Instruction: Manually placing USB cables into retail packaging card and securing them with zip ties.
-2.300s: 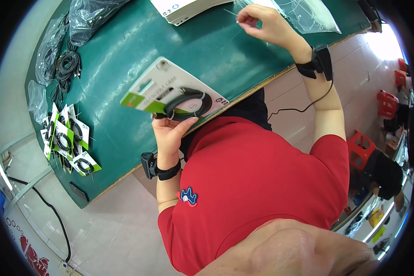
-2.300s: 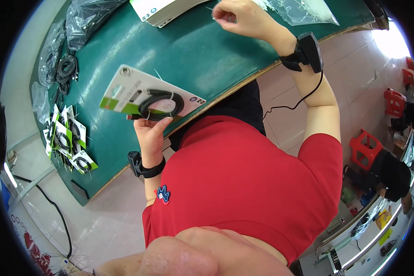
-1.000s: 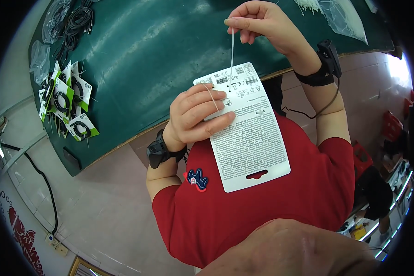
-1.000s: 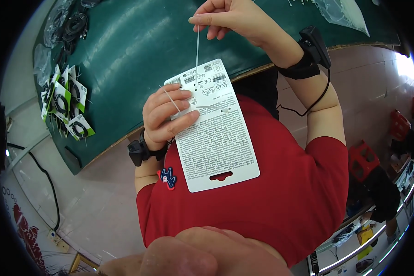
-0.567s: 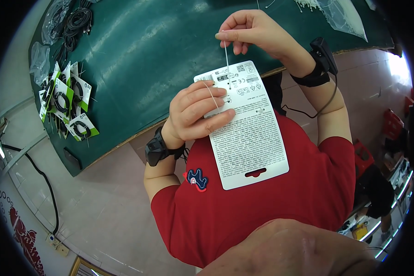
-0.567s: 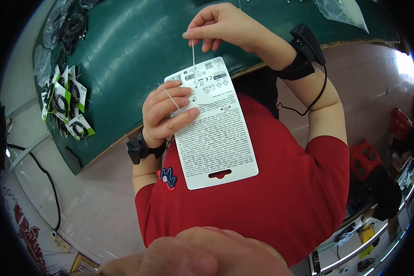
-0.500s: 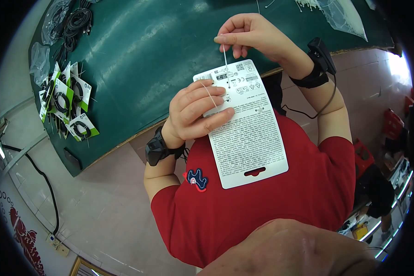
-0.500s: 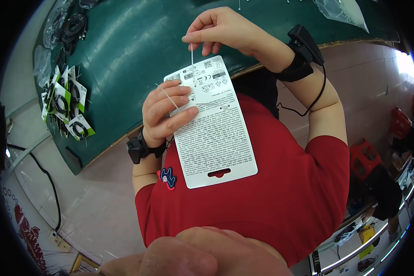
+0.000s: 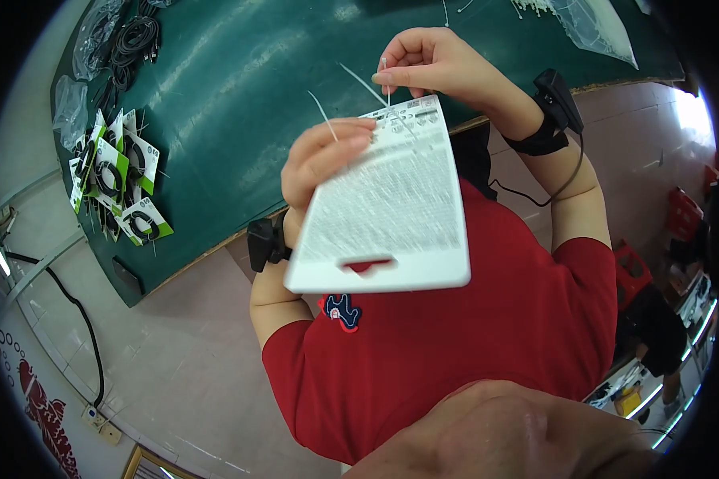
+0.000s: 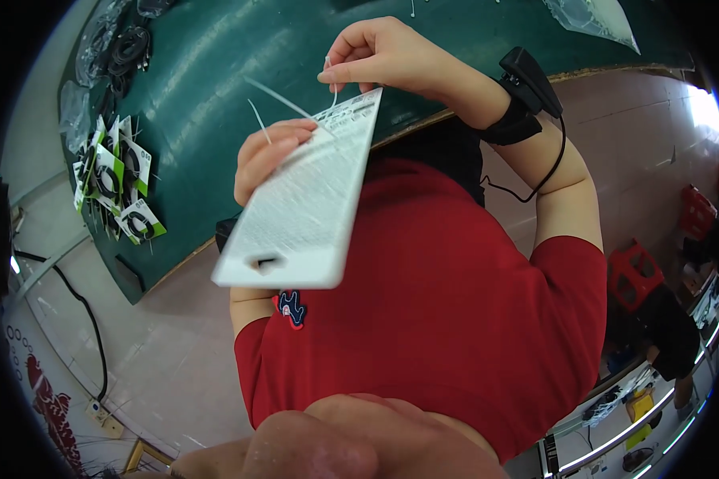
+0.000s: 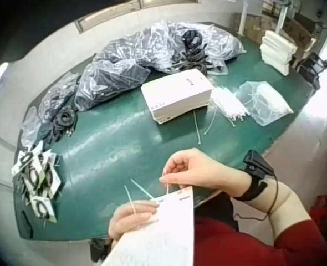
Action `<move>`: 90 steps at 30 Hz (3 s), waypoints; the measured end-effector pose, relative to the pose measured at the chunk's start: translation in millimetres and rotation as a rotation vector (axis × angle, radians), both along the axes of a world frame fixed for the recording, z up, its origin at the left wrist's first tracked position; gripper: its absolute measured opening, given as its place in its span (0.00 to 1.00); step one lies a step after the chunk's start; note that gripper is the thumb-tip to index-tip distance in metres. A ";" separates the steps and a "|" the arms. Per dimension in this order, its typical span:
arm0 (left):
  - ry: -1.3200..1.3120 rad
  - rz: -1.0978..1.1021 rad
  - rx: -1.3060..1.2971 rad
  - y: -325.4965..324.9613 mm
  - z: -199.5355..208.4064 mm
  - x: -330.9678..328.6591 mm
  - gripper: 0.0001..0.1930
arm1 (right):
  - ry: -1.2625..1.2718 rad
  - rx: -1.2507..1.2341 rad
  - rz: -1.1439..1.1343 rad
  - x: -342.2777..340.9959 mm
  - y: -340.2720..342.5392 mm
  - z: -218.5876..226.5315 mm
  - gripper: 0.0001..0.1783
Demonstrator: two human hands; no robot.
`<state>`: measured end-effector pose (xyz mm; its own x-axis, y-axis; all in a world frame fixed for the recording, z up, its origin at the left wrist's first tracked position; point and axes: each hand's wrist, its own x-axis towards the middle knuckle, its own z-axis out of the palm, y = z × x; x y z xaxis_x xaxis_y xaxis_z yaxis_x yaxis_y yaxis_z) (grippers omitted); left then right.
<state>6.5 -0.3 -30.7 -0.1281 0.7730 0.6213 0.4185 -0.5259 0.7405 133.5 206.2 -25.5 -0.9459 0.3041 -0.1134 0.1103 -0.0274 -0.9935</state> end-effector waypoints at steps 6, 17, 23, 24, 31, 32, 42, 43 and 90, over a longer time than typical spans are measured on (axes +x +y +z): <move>-0.855 0.281 -0.308 8.9 -1.0 4.5 0.17 | -0.106 -0.269 -0.049 2.9 3.4 -16.5 0.10; -1.318 0.128 -0.405 17.7 0.8 -1.4 0.17 | -0.123 -0.601 -0.114 13.3 -11.5 -36.3 0.13; -1.137 0.182 -0.466 16.7 2.3 -2.4 0.19 | 0.415 0.961 -0.565 9.7 8.2 -28.9 0.10; -1.139 0.184 -0.463 16.3 1.1 -1.5 0.19 | 0.417 0.962 -0.561 8.7 5.3 -16.3 0.10; -0.814 0.185 -0.393 20.6 -2.3 10.2 0.21 | 0.447 1.089 -0.127 -0.7 -34.8 19.0 0.09; -0.813 0.187 -0.391 19.9 -0.9 9.8 0.21 | 0.449 1.090 -0.125 -1.5 -35.0 17.7 0.09; -0.700 0.239 -0.296 14.9 -3.1 0.4 0.21 | 0.668 0.738 -0.024 15.0 -37.5 29.6 0.07; -0.624 0.272 -0.242 14.8 -4.5 0.3 0.20 | 0.661 0.714 0.062 20.1 -36.7 30.9 0.08; -1.078 0.192 -0.600 9.1 3.6 3.4 0.18 | -0.005 -0.015 0.187 22.5 -23.9 11.9 0.05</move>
